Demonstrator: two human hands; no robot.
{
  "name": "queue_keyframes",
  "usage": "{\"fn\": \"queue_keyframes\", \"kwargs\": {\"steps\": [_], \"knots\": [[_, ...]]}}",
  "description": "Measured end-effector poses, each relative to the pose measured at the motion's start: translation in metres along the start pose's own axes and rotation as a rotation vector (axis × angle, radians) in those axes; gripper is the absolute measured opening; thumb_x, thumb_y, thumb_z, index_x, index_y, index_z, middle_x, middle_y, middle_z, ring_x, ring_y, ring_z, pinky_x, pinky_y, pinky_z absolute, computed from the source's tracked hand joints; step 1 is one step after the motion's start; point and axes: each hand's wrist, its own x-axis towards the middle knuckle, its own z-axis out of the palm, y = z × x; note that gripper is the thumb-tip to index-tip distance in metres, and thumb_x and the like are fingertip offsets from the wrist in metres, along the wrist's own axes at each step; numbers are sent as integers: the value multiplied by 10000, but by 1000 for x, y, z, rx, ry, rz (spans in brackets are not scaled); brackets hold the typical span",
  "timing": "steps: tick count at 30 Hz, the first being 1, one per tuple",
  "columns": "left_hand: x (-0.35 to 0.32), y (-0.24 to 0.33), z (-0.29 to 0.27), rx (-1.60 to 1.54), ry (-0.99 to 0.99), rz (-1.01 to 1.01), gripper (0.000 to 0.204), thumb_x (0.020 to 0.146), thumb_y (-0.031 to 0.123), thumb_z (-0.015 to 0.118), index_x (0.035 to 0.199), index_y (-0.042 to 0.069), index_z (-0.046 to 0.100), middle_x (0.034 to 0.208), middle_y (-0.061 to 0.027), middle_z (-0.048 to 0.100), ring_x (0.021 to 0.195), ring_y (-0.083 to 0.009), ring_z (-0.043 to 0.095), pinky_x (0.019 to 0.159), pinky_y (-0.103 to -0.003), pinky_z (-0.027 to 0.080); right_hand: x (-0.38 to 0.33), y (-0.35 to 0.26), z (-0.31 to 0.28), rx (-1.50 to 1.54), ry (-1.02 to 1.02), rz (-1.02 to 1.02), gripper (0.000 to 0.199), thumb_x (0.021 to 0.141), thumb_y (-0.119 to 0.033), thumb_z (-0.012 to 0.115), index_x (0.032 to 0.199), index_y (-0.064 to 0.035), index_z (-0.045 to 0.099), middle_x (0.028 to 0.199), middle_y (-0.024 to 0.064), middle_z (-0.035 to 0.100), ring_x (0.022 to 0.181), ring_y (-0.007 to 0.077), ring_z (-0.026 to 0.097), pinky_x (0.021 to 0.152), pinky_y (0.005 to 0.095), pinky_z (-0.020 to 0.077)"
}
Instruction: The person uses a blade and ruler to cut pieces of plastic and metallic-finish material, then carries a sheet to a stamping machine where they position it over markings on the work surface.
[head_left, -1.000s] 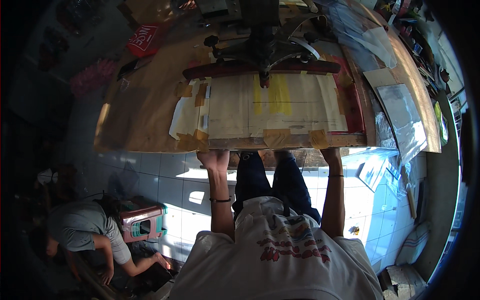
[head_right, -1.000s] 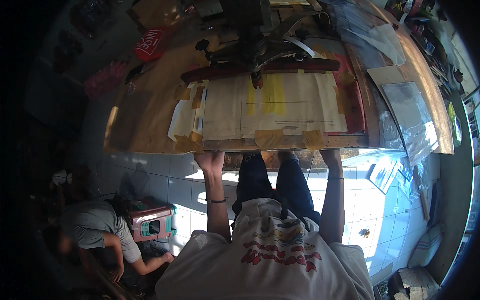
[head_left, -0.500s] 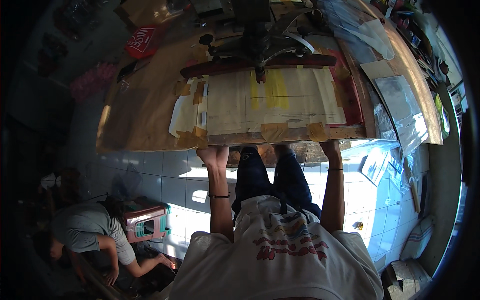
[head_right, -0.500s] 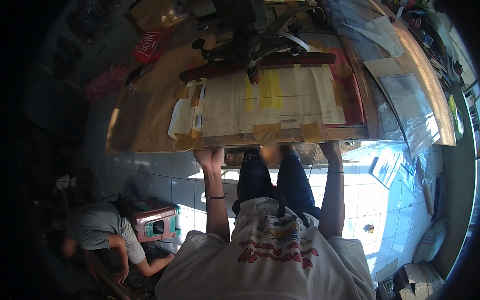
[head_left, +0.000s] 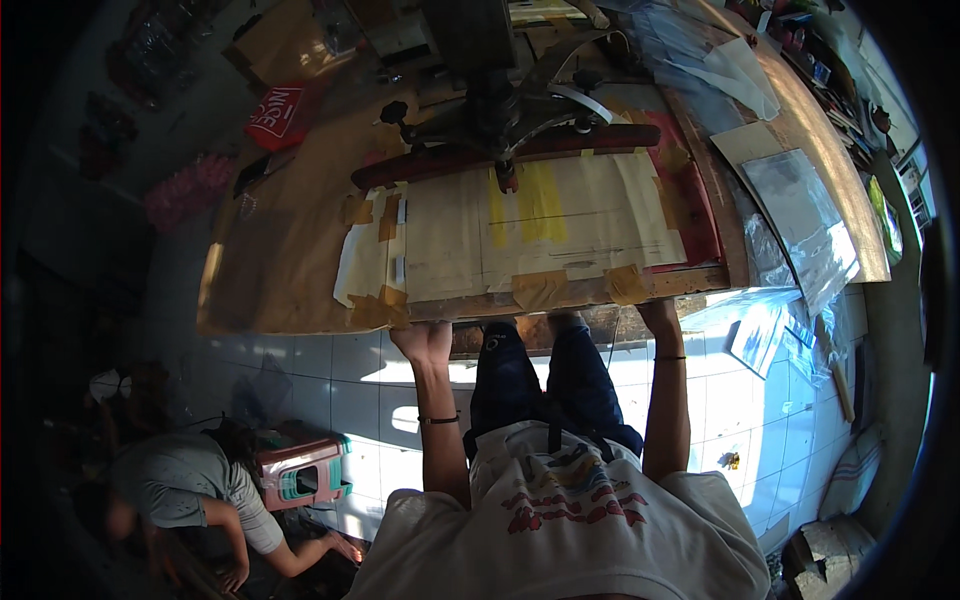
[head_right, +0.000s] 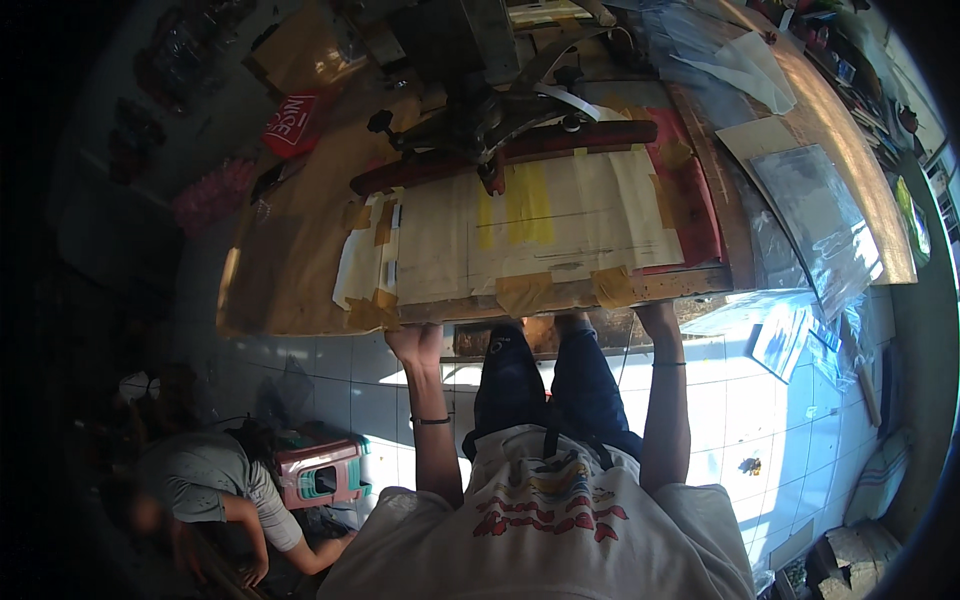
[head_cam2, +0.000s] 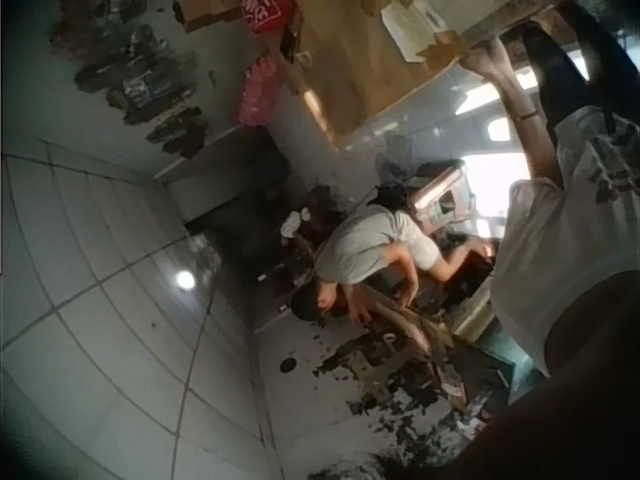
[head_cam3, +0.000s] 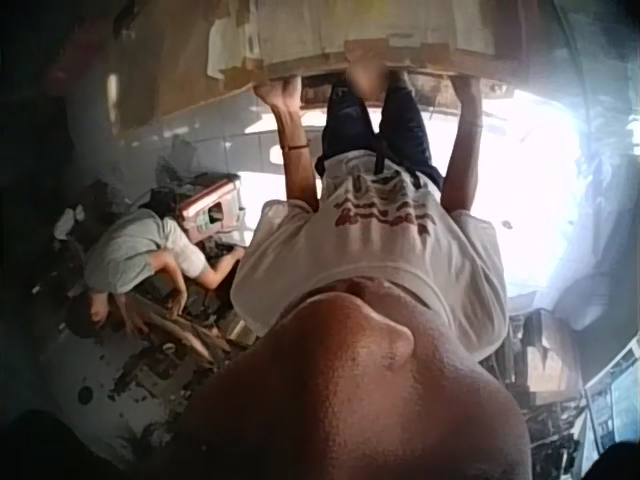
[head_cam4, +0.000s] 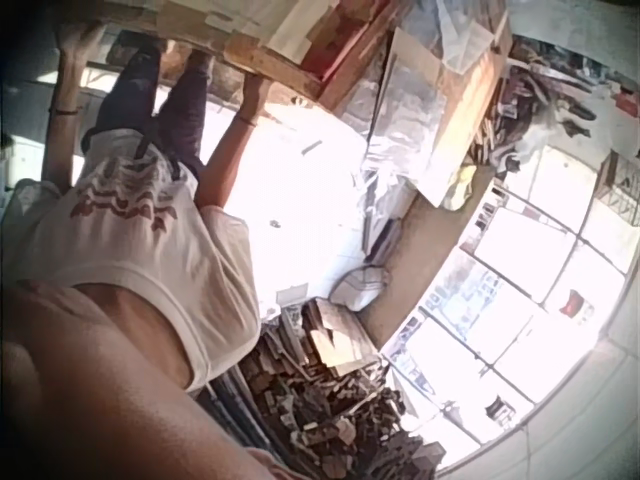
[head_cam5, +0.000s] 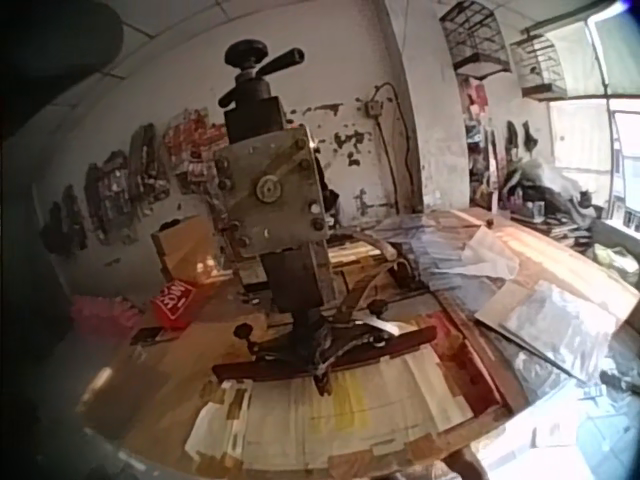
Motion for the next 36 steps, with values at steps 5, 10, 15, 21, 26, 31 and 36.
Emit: {"fn": "queue_keyframes", "kwargs": {"steps": [5, 10, 15, 21, 26, 31, 36], "knots": [[-31, -6, -9, -80, 61, 32, 534, 1033, 410, 389, 1333, -18, 501, 1373, -193, 525, 1303, -332, 473, 1128, -499, 371, -33, -32, -26, 416, -103, 295, 505, 994, -393, 522, 1347, -36, 461, 1054, 126, 619, 878, 194, 649, 711, 321, 561], [-90, 11, 11, 463, 9, -536, 611, 1033, 515, 350, 1108, -54, 562, 927, -187, 644, 865, -323, 639, 851, -440, 519, -64, -183, -41, -163, -484, 498, 439, 1026, -361, 465, 1149, 30, 621, 742, 117, 680, 568, 160, 646, 538, 284, 535], [-42, 39, 117, 1387, -583, -222, 189, 954, 198, 641, 954, 12, 673, 847, -71, 676, 777, -142, 669, 753, -301, 523, -34, -265, -11, -249, -297, 97, 266, 1026, -165, 493, 1139, 12, 657, 817, 148, 706, 749, 201, 698, 720, 333, 553], [78, 23, 112, 2538, -733, 433, 668, 918, 466, 624, 1348, -28, 488, 1440, -189, 449, 1339, -356, 438, 1119, -452, 361, 73, -246, 70, -710, -282, -379, 320, 983, -212, 549, 1252, -53, 614, 1406, 179, 513, 1305, 347, 491, 1095, 437, 390], [90, 22, 94, 2545, -817, 433, 818, 913, 575, 561, 1419, -45, 392, 1501, -224, 362, 1406, -357, 342, 1184, -502, 239, 82, -235, 86, -1007, -224, -494, 468, 1005, -322, 478, 1417, -99, 478, 1520, 182, 386, 1442, 355, 296, 1209, 464, 191], [92, 23, 90, 2502, -834, 510, 804, 914, 567, 564, 1405, -50, 404, 1468, -232, 394, 1384, -362, 360, 1179, -517, 235, 82, -238, 89, -1035, -229, -476, 477, 1006, -337, 473, 1420, -101, 479, 1528, 182, 373, 1444, 351, 295, 1208, 467, 193], [93, 24, 91, 2481, -837, 542, 764, 920, 527, 579, 1392, -50, 414, 1453, -224, 405, 1370, -358, 375, 1178, -517, 237, 84, -243, 92, -1055, -234, -459, 475, 1010, -341, 465, 1420, -102, 478, 1533, 181, 365, 1447, 344, 291, 1208, 470, 194]]}}
